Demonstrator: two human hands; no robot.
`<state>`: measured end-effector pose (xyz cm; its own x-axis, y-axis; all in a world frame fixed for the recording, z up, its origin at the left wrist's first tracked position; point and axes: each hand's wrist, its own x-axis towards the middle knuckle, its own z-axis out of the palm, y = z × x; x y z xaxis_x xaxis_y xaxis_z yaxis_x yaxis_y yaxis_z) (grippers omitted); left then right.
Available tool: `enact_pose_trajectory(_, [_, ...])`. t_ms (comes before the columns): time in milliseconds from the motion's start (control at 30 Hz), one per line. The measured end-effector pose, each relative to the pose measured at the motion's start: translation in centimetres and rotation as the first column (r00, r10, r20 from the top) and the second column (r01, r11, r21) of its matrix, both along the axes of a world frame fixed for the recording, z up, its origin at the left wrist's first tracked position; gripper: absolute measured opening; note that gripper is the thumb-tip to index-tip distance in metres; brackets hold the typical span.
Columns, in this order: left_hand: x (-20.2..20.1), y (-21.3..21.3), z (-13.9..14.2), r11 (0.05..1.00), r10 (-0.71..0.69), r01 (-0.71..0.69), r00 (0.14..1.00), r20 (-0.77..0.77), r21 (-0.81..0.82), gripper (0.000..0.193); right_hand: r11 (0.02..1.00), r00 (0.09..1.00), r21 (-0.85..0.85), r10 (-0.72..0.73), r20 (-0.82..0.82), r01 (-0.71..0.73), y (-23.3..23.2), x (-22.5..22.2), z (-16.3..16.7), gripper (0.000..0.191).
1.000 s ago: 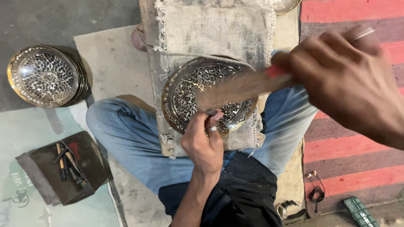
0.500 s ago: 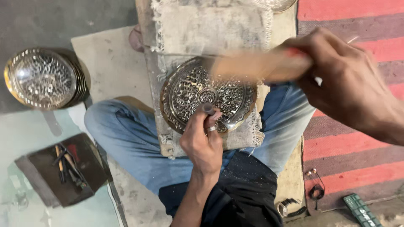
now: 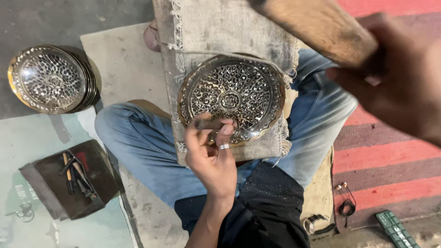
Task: The person sits cross-legged on the floor with a decorative brass plate resting on a cloth cushion on their lap. They hold a punch against the plate's surface and strike it with a wooden mallet to emboss the pattern, periodically repositioning the plate and adjusting a cord around it before resuming hammering.
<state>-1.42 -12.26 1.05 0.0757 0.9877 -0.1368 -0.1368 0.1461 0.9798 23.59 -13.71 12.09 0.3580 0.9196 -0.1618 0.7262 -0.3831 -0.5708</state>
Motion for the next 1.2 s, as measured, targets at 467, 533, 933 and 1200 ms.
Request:
enact_pose_trajectory(467, [0.9, -1.3, -1.5, 0.938, 0.034, 0.113, 0.912, -0.41, 0.329, 0.023, 0.774, 0.71, 0.077, 0.53, 0.463, -0.628, 3.7, -0.1, 3.9, 0.045])
enact_pose_trajectory(533, [0.9, -1.4, -1.5, 0.933, 0.039, 0.11, 0.915, -0.401, 0.343, 0.026, 0.712, 0.561, -0.014, 0.564, 0.606, -0.702, 4.2, -0.2, 4.2, 0.049])
enact_pose_trajectory(933, [0.9, -1.5, -0.9, 0.916, 0.067, 0.122, 0.893, -0.445, 0.383, 0.019, 0.688, 0.517, -0.041, 0.582, 0.628, -0.724, 4.7, -1.9, 5.2, 0.052])
enact_pose_trajectory(1200, [0.7, -1.5, -1.1, 0.856, 0.09, 0.18, 0.871, -0.483, 0.485, 0.016, 0.638, 0.415, -0.087, 0.592, 0.691, -0.765, 4.6, -1.6, 5.0, 0.056])
